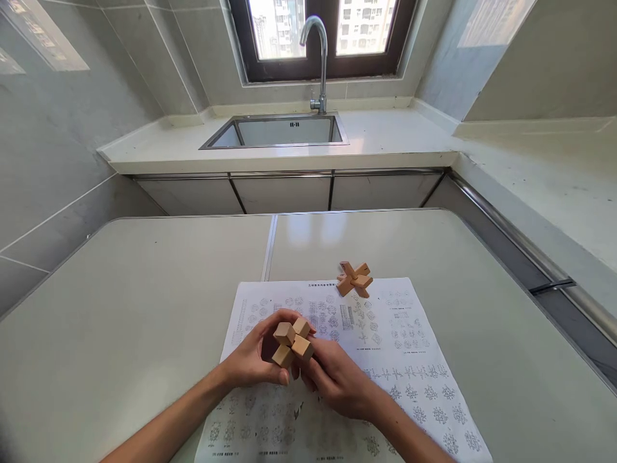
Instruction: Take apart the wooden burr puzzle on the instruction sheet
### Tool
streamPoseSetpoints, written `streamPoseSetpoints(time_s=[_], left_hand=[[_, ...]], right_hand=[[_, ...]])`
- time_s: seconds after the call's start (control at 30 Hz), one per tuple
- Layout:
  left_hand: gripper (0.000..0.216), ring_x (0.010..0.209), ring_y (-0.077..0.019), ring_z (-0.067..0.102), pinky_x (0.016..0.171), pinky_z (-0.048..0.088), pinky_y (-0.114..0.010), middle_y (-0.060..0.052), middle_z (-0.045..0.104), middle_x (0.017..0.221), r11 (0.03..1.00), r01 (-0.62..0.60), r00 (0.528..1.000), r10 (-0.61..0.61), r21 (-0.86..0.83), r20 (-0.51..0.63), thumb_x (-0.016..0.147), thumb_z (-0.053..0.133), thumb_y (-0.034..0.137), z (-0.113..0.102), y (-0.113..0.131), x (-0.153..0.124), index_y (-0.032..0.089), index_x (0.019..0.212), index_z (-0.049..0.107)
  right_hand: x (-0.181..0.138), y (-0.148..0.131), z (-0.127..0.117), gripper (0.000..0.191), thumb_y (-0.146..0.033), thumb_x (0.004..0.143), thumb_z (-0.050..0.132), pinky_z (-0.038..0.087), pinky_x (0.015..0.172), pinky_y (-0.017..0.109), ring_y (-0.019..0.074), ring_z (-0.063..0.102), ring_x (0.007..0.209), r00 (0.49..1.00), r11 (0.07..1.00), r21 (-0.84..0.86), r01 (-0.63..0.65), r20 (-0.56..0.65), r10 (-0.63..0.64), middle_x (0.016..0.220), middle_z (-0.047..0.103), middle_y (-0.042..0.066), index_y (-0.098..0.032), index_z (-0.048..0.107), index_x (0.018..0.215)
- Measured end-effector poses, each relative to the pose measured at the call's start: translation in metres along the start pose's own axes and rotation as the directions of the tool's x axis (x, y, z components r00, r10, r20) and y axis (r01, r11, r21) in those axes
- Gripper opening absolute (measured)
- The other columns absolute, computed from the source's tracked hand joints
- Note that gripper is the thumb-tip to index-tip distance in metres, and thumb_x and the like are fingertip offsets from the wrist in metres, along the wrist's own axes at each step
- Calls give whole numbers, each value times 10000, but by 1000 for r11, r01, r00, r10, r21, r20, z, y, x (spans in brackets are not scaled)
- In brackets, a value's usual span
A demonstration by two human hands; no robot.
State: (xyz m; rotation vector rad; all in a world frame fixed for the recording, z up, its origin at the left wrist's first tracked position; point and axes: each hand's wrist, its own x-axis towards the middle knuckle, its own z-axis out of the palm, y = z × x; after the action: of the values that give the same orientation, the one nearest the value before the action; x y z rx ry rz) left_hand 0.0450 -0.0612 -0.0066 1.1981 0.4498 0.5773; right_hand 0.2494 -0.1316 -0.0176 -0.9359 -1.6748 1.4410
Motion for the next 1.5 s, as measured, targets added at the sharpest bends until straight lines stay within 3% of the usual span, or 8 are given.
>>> streamPoseSetpoints(time_s=[0.3, 0.43, 0.6, 0.7, 0.93, 1.33, 1.5], left_hand=[[746, 1220, -311, 640, 1020, 523, -424, -108, 669, 1298, 1000, -29, 999, 29, 7, 46, 664, 1017, 424, 2, 7, -1, 246, 1280, 636], [723, 1149, -286, 654, 950, 534, -386, -101, 675, 1225, 1000, -24, 1000, 24, 10, 14, 694, 989, 487, 3, 5, -1, 232, 1266, 628], [785, 1080, -241, 655, 950, 529, -364, -66, 677, 1186, 999, -40, 998, 42, 33, -49, 590, 1059, 345, 5, 2, -1, 245, 1217, 597], [777, 1117, -252, 658, 986, 525, -386, -72, 686, 1215, 996, -69, 997, 70, 58, -29, 610, 1051, 339, 6, 4, -1, 251, 1233, 596], [723, 1175, -289, 653, 1022, 520, -429, -99, 670, 1249, 991, -74, 997, 76, 109, -11, 720, 971, 499, 6, 5, -3, 244, 1284, 597], [718, 1249, -318, 633, 1062, 517, -453, -123, 673, 1303, 994, -81, 997, 81, 77, 10, 732, 970, 470, 6, 8, -5, 237, 1305, 605], [746, 1245, -331, 652, 1066, 519, -468, -124, 700, 1297, 995, -82, 997, 81, 48, 19, 668, 1018, 397, 4, 7, -2, 245, 1281, 620]], right_hand=[[0, -1, 1, 354, -384, 1141, 356, 331, 616, 283, 147, 333, 636, 1000, 1000, 12, 18, 16, -19, 743, 420, -35, -239, 389, 820], [-1, 7, 8, 318, -364, 1139, 343, 363, 664, 298, 172, 415, 698, 993, 992, -119, 47, -98, -59, 799, 501, -4, -239, 434, 861], [-2, 15, 14, 279, -362, 1136, 355, 384, 677, 311, 187, 468, 710, 981, 968, -243, 64, -164, -106, 850, 572, 20, -243, 461, 907], [-2, 14, 13, 309, -360, 1146, 322, 390, 657, 299, 182, 448, 694, 980, 968, -235, 83, -157, -122, 830, 544, 10, -245, 457, 894], [-1, 8, 9, 269, -343, 1148, 346, 417, 665, 275, 172, 469, 714, 974, 975, -187, 120, -167, -152, 867, 545, 3, -249, 467, 928], [-1, 7, 12, 301, -325, 1121, 370, 341, 595, 277, 154, 367, 638, 977, 980, -178, 88, -178, -120, 750, 456, -28, -242, 404, 834], [0, -1, 14, 392, -469, 1130, 373, 365, 574, 277, 147, 356, 615, 990, 1000, -6, 20, -142, -20, 724, 444, -27, -242, 418, 814]])
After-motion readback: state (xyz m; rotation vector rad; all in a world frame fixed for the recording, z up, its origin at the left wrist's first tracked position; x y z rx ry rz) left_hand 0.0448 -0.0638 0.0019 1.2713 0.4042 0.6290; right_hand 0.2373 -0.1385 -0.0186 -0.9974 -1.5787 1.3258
